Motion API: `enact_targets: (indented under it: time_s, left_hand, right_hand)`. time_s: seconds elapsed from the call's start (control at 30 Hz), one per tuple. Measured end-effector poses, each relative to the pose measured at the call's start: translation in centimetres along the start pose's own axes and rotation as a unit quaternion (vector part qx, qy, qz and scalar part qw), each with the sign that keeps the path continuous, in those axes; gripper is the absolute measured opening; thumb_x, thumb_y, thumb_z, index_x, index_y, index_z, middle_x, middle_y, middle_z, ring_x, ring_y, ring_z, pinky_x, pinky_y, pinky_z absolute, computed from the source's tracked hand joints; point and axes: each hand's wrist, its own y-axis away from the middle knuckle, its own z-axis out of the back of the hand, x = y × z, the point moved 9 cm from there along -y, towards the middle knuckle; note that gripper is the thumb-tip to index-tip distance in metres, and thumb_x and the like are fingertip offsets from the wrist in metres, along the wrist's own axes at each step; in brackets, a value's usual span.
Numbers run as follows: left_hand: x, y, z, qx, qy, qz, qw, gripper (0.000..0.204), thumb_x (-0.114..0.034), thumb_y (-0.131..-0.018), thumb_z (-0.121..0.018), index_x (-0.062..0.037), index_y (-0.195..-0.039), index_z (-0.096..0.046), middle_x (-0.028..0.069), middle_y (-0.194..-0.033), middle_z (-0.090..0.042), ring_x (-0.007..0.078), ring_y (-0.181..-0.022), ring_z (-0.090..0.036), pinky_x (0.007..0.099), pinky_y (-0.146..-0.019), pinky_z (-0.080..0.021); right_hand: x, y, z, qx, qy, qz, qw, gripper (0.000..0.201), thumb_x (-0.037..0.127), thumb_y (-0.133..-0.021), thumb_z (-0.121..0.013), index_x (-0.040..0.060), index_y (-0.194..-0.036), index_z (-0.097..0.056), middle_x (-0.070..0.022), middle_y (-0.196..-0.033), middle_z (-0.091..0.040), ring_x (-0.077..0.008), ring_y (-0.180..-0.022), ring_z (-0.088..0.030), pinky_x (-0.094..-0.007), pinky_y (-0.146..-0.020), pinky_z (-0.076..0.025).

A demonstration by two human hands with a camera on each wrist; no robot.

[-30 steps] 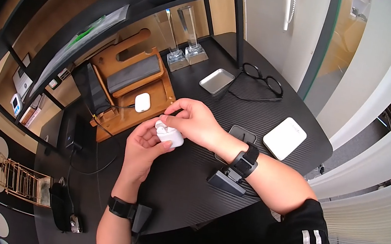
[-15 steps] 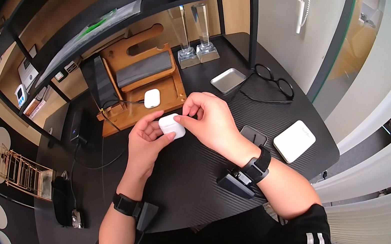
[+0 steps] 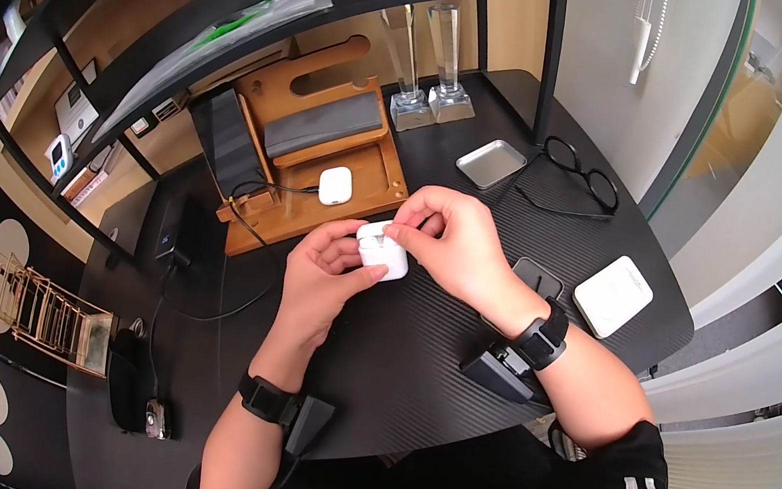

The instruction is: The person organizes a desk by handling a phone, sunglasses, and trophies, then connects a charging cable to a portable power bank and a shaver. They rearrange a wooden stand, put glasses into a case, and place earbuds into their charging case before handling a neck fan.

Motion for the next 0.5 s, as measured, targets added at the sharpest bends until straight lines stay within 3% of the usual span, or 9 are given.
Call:
enact_targets:
  time_s: [0.07, 0.3, 0.37, 0.4, 0.5]
  left_hand:
    - [-0.1, 0.2, -0.7, 0.03, 0.011, 0.001, 0.999, 0.05, 0.011, -0.073, -0.071, 0.0033, -0.119, -0.052, 0.0128, -0.101, -0.066, 0.0168, -0.094, -0.064, 0.0284, -0.084, -0.053]
    - [-0.3, 0.2, -0.6, 0.019, 0.035, 0.001, 0.999, 0.051, 0.011, -0.073, -0.071, 0.0031, -0.12, -0.051, 0.0142, -0.102, -0.066, 0.0179, -0.095, -0.064, 0.0296, -0.084, -0.054]
    - [-0.2, 0.2, -0.3, 0.011, 0.031, -0.004, 0.999, 0.051, 0.011, -0.073, -0.071, 0.0032, -0.12, -0.051, 0.0143, -0.102, -0.066, 0.0179, -0.095, -0.064, 0.0297, -0.084, -0.054]
    - [-0.1, 0.2, -0.2, 0.008, 0.027, -0.005, 1.0, 0.051, 0.011, -0.073, -0.071, 0.0032, -0.12, -0.051, 0.0144, -0.103, -0.066, 0.018, -0.095, -0.064, 0.0298, -0.084, -0.054]
    - [0.0, 0.1, -0.2, 0.006, 0.038, -0.008, 0.999, 0.051, 0.011, -0.073, -0.071, 0.0033, -0.119, -0.051, 0.0139, -0.102, -0.066, 0.0177, -0.095, -0.064, 0.0295, -0.083, -0.054]
  right_hand:
    - [-0.4, -0.3, 0.3, -0.006, -0.006, -0.003, 1.0, 0.011, 0.008, -0.079, -0.072, 0.0008, -0.081, -0.064, 0.0001, -0.073, -0.062, -0.0027, -0.06, -0.052, -0.0194, -0.053, -0.043]
    - [-0.7, -0.4, 0.6, -0.027, -0.07, -0.016, 0.997, 0.007, 0.004, -0.081, -0.069, 0.0002, -0.087, -0.069, -0.0048, -0.077, -0.069, -0.0041, -0.063, -0.061, -0.0192, -0.056, -0.048]
    - [-0.5, -0.4, 0.2, -0.025, -0.012, -0.01, 1.0, 0.007, 0.003, -0.08, -0.069, 0.0, -0.087, -0.07, -0.0049, -0.076, -0.067, -0.0056, -0.063, -0.06, -0.0208, -0.057, -0.048]
    - [1.1, -0.4, 0.4, -0.043, 0.068, 0.082, 0.993, 0.01, 0.003, -0.079, -0.069, 0.0, -0.088, -0.07, -0.0054, -0.077, -0.065, -0.0074, -0.064, -0.059, -0.0217, -0.058, -0.048]
    - [1.8, -0.4, 0.5, -0.046, 0.126, 0.089, 0.987, 0.012, 0.004, -0.077, -0.07, 0.0009, -0.089, -0.071, -0.0048, -0.078, -0.062, -0.0085, -0.066, -0.058, -0.0219, -0.059, -0.048]
